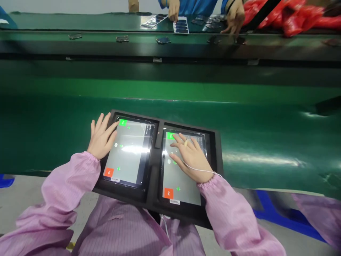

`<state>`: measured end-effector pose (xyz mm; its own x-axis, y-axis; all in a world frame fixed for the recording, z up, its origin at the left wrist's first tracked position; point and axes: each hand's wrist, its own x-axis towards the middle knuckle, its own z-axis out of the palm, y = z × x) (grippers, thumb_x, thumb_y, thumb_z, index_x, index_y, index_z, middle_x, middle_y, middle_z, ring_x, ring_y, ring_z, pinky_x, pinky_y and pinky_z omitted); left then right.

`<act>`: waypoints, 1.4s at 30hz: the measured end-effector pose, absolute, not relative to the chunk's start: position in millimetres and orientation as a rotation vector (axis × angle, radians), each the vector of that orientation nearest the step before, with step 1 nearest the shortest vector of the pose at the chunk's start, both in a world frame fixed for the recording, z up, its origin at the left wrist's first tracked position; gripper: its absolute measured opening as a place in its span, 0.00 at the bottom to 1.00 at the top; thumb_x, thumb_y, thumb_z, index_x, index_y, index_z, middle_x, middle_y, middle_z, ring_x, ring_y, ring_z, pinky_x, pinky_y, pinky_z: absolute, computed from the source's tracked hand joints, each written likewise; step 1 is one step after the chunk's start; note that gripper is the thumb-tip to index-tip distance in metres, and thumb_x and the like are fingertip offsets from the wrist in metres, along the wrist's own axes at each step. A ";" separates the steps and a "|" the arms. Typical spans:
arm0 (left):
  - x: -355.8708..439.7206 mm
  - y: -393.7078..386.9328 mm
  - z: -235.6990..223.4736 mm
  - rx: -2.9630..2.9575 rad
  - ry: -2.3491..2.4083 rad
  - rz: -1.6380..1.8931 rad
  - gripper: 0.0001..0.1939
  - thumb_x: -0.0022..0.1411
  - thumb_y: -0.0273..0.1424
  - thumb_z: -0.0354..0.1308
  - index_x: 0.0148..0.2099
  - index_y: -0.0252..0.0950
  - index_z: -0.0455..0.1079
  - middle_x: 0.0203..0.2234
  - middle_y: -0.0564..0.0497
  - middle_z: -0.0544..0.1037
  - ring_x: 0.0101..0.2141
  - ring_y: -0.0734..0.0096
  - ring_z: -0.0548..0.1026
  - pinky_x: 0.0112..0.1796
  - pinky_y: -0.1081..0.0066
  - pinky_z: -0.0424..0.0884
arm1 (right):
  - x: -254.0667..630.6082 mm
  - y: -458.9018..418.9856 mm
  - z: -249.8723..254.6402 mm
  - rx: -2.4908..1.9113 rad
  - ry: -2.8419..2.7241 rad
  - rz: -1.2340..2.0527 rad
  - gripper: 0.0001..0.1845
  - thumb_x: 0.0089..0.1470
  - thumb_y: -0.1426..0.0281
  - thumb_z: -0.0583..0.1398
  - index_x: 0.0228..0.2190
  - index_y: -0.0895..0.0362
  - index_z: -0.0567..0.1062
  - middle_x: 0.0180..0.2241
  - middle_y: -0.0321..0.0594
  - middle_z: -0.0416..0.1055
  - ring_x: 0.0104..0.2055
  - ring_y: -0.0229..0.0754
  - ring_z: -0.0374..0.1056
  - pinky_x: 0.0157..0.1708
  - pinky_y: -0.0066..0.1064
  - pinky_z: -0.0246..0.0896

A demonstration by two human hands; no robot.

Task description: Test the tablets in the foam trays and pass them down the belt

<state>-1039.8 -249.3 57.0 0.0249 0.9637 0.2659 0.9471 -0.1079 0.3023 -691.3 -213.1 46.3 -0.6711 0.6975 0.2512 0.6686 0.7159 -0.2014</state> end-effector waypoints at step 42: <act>-956.7 -207.2 68.3 2.431 2.020 0.183 0.23 0.73 0.36 0.41 0.49 0.31 0.76 0.69 0.35 0.49 0.69 0.46 0.46 0.62 0.32 0.38 | -672.3 -238.0 98.7 -1.412 -1.840 1.281 0.27 0.55 0.45 0.59 0.27 0.55 0.81 0.22 0.41 0.73 0.24 0.40 0.68 0.23 0.29 0.66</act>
<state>-956.7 -207.2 68.3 0.1791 0.9783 0.1042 0.9811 -0.1854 0.0549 -672.3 -238.0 98.7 -0.3470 0.9246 -0.1571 0.4681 0.0256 -0.8833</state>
